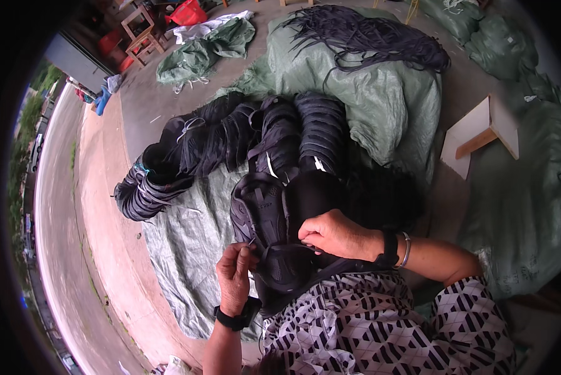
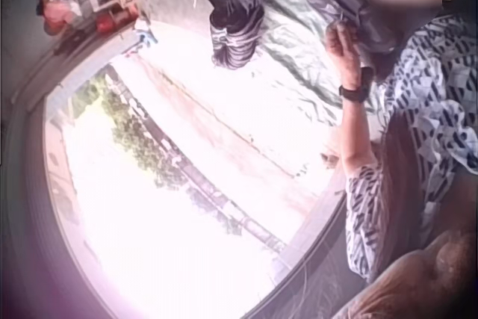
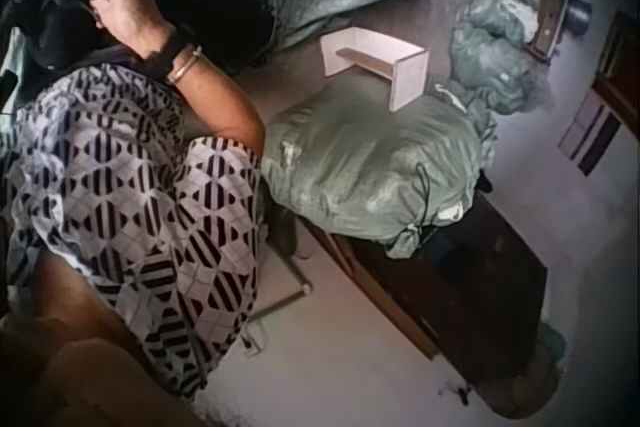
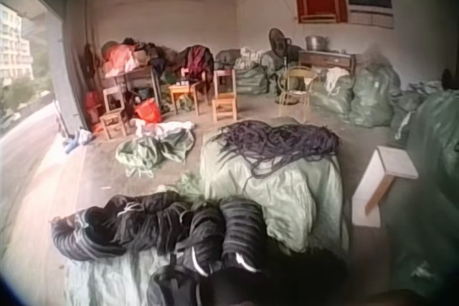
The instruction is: Lacing a black athletic shoe upper in a component storage area.
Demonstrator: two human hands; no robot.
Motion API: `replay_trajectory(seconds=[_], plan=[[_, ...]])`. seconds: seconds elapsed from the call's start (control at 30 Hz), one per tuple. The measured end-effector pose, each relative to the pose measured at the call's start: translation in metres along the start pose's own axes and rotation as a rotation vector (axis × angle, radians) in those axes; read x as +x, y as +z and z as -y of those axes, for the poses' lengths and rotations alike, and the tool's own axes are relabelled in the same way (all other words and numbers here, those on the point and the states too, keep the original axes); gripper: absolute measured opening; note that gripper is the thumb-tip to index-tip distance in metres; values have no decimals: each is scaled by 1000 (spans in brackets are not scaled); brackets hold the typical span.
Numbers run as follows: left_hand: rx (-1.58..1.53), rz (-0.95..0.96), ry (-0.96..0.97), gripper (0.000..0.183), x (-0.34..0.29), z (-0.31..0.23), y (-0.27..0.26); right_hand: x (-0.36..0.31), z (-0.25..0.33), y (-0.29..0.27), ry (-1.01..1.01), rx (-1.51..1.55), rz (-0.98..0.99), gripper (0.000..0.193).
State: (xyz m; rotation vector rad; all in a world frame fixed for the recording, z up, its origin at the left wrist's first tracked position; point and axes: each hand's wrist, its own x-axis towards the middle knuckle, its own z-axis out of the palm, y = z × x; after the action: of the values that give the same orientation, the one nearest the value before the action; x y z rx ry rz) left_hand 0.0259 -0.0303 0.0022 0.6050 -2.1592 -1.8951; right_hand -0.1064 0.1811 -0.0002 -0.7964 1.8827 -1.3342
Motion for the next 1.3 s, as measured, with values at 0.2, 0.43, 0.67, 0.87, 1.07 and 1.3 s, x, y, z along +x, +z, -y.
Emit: replay_trajectory(seconds=[0.2, 0.43, 0.67, 0.87, 1.07, 1.3], plan=[[-28, 129, -220, 23, -3, 6, -6, 6, -3, 9, -10, 37, -100, 9], [-57, 103, -238, 21, -7, 6, -5, 10, -3, 17, -179, -201, -187, 11], [-158, 104, -297, 26, -9, 5, -7, 13, 10, 17, -366, -414, -73, 12], [-81, 139, -209, 23, -4, 2, -1, 25, 16, 12, -34, -17, 75, 16], [-158, 106, -300, 20, 3, -2, -3, 24, 21, 2, -232, -338, 127, 22], [785, -49, 275, 12, 6, -13, 16, 23, 30, -13, -481, -681, 35, 33]])
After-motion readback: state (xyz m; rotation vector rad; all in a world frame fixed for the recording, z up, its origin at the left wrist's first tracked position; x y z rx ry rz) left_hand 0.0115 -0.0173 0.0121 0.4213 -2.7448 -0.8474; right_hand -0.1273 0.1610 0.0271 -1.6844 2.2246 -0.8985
